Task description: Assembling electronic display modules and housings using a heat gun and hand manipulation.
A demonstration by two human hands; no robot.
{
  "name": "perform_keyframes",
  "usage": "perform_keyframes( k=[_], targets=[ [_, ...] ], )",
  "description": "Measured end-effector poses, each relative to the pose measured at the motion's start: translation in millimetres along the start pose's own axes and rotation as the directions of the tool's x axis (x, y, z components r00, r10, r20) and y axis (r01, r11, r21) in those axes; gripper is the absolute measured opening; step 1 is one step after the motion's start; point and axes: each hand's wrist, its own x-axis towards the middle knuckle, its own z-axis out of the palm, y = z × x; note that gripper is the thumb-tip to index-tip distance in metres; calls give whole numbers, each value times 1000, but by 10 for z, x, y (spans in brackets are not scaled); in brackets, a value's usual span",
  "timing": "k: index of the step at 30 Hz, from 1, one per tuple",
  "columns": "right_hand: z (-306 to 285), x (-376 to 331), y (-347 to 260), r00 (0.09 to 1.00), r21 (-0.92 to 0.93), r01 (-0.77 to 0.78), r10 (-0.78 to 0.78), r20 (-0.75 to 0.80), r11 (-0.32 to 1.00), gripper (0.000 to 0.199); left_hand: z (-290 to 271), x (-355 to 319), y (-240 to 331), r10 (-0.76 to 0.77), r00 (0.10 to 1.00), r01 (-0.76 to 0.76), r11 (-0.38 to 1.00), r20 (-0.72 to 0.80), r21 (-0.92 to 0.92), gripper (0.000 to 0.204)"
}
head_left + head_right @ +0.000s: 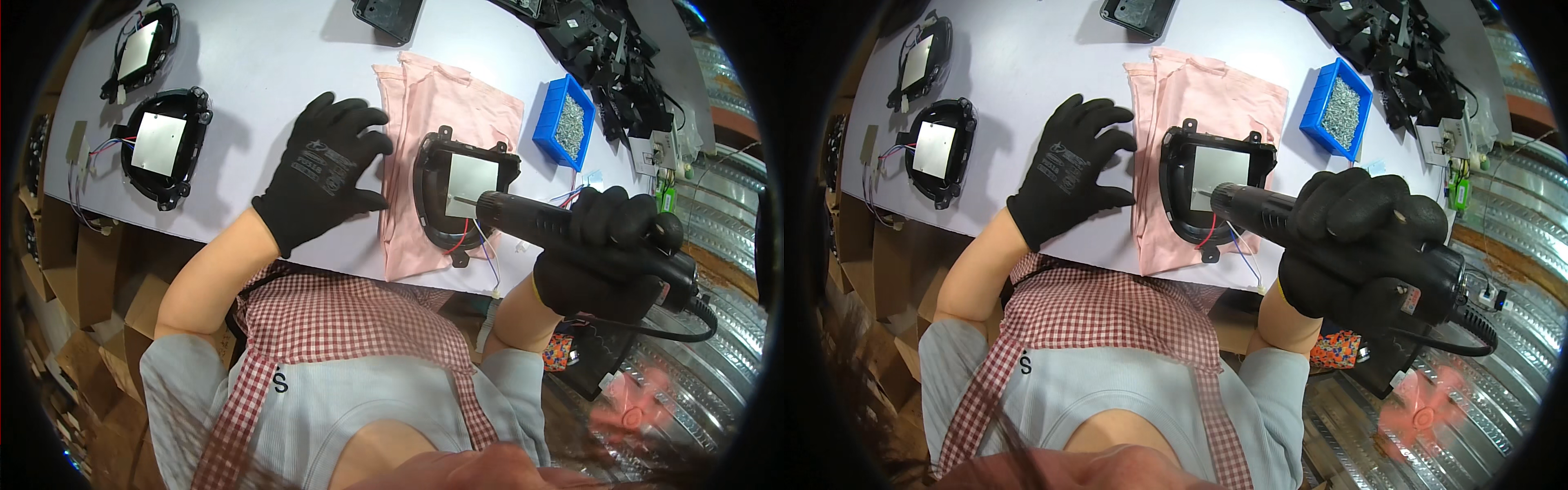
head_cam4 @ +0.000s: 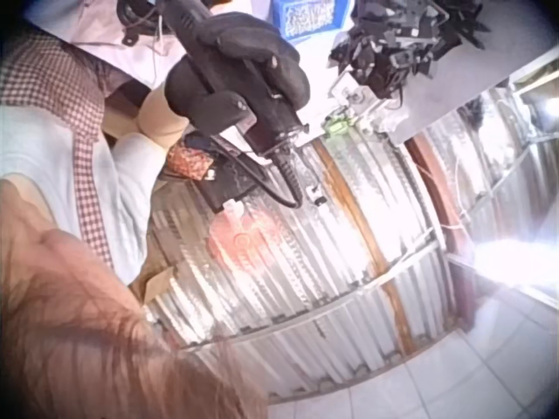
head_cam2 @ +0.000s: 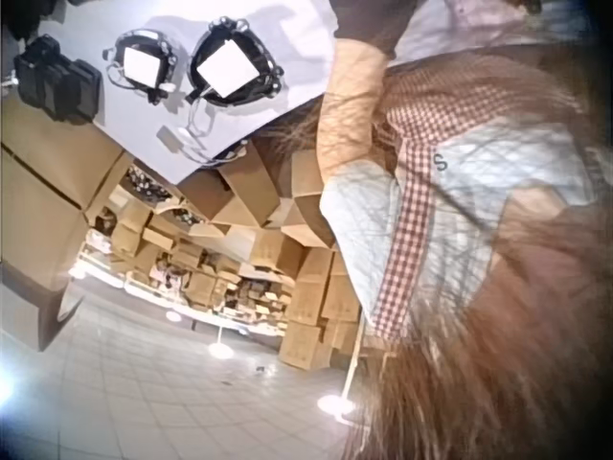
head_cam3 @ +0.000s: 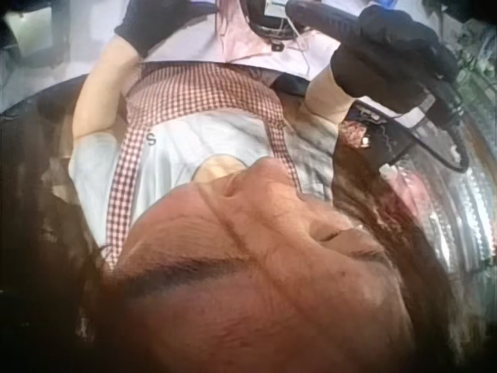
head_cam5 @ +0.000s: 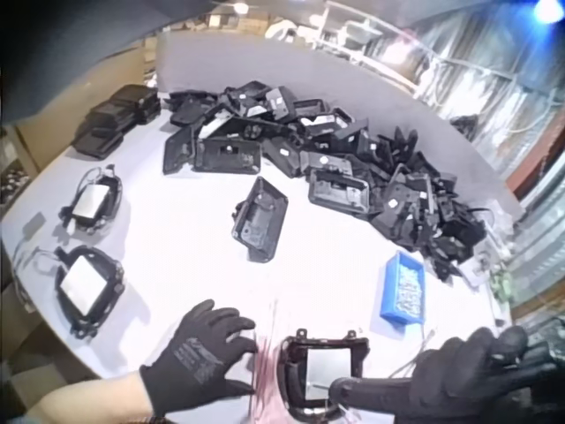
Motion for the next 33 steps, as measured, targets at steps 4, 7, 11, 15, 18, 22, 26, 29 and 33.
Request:
perform_keyframes(
  k=[4,7,11,15,18,22,26,29,33],
  targets=[
    [0,4,-25,999,51,-5,2,42,999,51,106,204,315,82,991,-95,989,-108,-113,87],
    [-3,-9,-18,999,53,-2,0,49,999,51,191,334,441,127,986,-138,986,-110,-97,94],
    [-15,-29,-5,999,53,22,-24,36,998,54,266,452,419,208,974,-213,976,-86,-52,91],
    [-32,-18,-19,998,37,45,-46,31,998,57,309,538,366,225,973,-228,972,-47,-62,86],
    [-37,2,5,995,67,41,-47,88,997,59,384,552,346,228,969,-233,971,-95,-53,77],
    [-2,-17,56,996,62,67,-70,51,996,59,379,559,358,216,971,-224,971,-99,-81,71],
    [-38,-9,52,995,65,38,-44,87,997,58,397,541,368,209,970,-219,972,-122,-81,70],
    [-43,-15,47,997,25,46,-48,59,999,56,384,571,384,216,971,-226,969,-98,-103,69],
    [37,132,128,992,93,60,-70,109,994,56,372,546,347,208,973,-218,970,-97,-107,69]
  ],
)
